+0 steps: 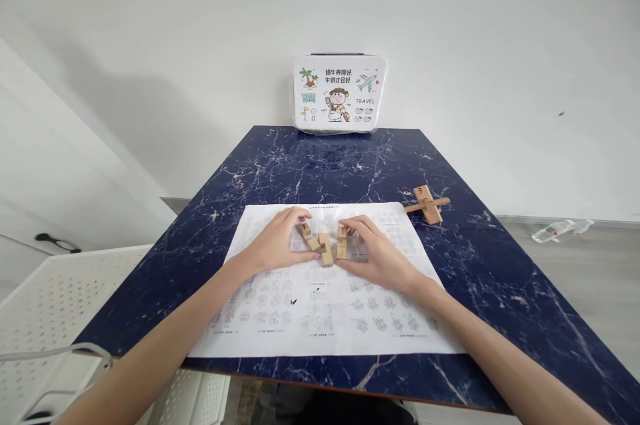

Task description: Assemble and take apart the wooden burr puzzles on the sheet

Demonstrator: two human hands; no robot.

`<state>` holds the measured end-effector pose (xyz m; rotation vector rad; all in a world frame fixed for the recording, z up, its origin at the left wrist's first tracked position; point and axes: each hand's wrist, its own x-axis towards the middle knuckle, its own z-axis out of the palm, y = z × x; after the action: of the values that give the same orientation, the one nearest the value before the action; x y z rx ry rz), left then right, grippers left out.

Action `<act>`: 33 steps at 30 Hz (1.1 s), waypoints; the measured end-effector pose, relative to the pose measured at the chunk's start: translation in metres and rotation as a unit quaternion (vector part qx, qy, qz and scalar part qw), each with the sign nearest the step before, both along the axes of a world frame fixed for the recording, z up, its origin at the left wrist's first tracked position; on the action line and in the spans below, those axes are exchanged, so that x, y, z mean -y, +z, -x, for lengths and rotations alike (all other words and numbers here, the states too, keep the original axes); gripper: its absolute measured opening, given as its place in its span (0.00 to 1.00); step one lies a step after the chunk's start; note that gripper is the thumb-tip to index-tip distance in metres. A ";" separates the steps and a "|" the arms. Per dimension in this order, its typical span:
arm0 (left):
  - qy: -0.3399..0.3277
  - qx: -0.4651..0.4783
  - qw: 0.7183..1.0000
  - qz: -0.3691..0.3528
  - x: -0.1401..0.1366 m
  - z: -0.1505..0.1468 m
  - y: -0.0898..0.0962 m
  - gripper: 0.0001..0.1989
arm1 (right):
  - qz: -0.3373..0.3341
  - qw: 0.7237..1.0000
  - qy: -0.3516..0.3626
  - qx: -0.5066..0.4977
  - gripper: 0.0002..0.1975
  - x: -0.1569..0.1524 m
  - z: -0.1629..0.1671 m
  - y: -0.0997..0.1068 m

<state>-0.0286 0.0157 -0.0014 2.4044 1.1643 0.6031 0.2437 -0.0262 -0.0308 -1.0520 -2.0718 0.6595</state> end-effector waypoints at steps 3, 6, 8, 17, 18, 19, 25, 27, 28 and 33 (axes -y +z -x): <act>0.063 -0.016 0.997 -0.027 -0.002 -0.001 -0.002 0.37 | 0.013 0.999 -0.026 -0.021 0.27 -0.001 0.000 0.000; 0.073 -0.026 0.996 -0.034 -0.004 0.000 -0.001 0.28 | 0.016 0.998 -0.034 -0.044 0.23 -0.002 0.000 0.002; 0.060 -0.010 0.998 -0.033 -0.005 0.000 0.000 0.25 | 0.022 0.997 -0.033 -0.063 0.23 -0.003 0.000 0.003; 0.025 0.063 0.997 -0.046 0.005 -0.005 0.000 0.30 | 0.056 0.990 -0.026 -0.127 0.27 -0.003 -0.001 0.007; 0.021 0.069 0.996 -0.052 0.006 -0.006 0.001 0.30 | 0.054 0.989 -0.018 -0.136 0.27 -0.002 0.000 0.007; 0.019 0.075 0.995 -0.055 0.007 -0.006 0.002 0.30 | 0.054 0.988 -0.011 -0.146 0.27 -0.002 0.001 0.008; 0.029 0.159 0.987 -0.017 0.012 -0.016 0.010 0.30 | 0.049 0.981 0.016 -0.186 0.29 0.001 0.004 0.010; 0.013 0.200 0.980 0.013 0.015 -0.021 0.010 0.29 | 0.038 0.983 0.012 -0.179 0.28 0.001 0.004 0.011; 0.004 0.215 0.976 0.026 0.016 -0.024 0.009 0.29 | 0.034 0.984 0.008 -0.174 0.28 0.001 0.004 0.011; -0.004 0.222 0.974 0.041 0.018 -0.028 0.004 0.30 | 0.036 0.985 0.000 -0.169 0.29 0.002 0.005 0.013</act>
<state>-0.0009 -0.0024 0.0027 2.0561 0.9615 1.0044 0.2385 -0.0283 -0.0177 -0.9094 -1.7653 0.8552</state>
